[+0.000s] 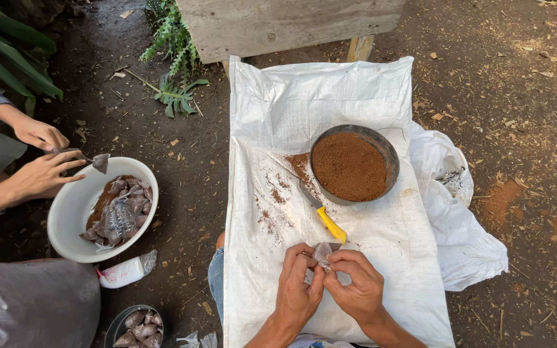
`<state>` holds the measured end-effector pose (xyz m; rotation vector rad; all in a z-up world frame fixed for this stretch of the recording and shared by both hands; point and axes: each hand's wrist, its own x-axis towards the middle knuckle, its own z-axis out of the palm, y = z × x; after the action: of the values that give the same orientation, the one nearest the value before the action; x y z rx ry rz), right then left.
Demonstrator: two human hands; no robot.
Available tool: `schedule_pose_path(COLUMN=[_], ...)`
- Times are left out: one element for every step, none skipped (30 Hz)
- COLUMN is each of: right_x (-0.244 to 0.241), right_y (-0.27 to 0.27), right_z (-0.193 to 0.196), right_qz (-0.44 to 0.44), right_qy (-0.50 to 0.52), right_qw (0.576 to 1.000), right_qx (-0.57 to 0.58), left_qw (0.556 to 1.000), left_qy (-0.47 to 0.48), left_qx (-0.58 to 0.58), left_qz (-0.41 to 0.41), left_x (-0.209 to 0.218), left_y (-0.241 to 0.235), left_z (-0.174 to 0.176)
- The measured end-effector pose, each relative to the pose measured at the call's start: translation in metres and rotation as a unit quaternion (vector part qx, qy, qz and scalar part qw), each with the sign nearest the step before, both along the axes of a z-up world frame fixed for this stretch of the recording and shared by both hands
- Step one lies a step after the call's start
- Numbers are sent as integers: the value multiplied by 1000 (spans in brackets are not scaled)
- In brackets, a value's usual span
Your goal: The person fills small plastic bags with soil from a bowl by hand and using a small spoon, then seals the bags.
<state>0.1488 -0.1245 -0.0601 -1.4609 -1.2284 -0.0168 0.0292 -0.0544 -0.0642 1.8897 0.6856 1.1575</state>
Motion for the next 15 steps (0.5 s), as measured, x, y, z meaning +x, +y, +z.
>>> schedule_pose_path(right_x=[0,1,1,2,2,3,4,4,5,5,6,7,7,7,7], right_y=[0,0,0,0,0,1,2,3,4,4,6,6,6,7,8], right_z=[0,-1,-1,-2,-3,-3,-4,-4,-4,-4,-4,-4,-4,-4,-4], right_qz=[0,0,5,10,14,19,33,47,50,62,75,78,82,86,88], right_qy=[8,15,13,17,21,20,46,72,70,57,44,42,79,116,114], right_qw=[1000,1000,1000,1000,1000,1000,998,995,995,995,995,995,991,985,985], right_qx=[2,3,3,-4,-11,-12,-28,-45,-45,-43,-41,-41,-67,-93,-96], left_qw=[1000,999,999,998,998,998,997,996,996,998,999,999,998,996,996], left_qy=[3,5,3,-5,-13,-15,-5,4,2,-10,-22,-24,-27,-29,-31], left_qx=[-25,-49,-49,-59,-69,-69,-79,-88,-89,-61,-33,-33,-56,-79,-81], left_qz=[-7,-14,-10,-7,-5,-1,0,0,3,3,4,7,5,3,6], left_x=[0,0,0,0,-1,-2,-2,-3,-4,-5,-5,-6,-7,-7,-9], left_y=[0,1,1,1,1,1,1,2,2,1,2,2,3,3,3], left_z=[0,-1,-1,-1,0,1,2,3,4,5,6,7,8,8,8])
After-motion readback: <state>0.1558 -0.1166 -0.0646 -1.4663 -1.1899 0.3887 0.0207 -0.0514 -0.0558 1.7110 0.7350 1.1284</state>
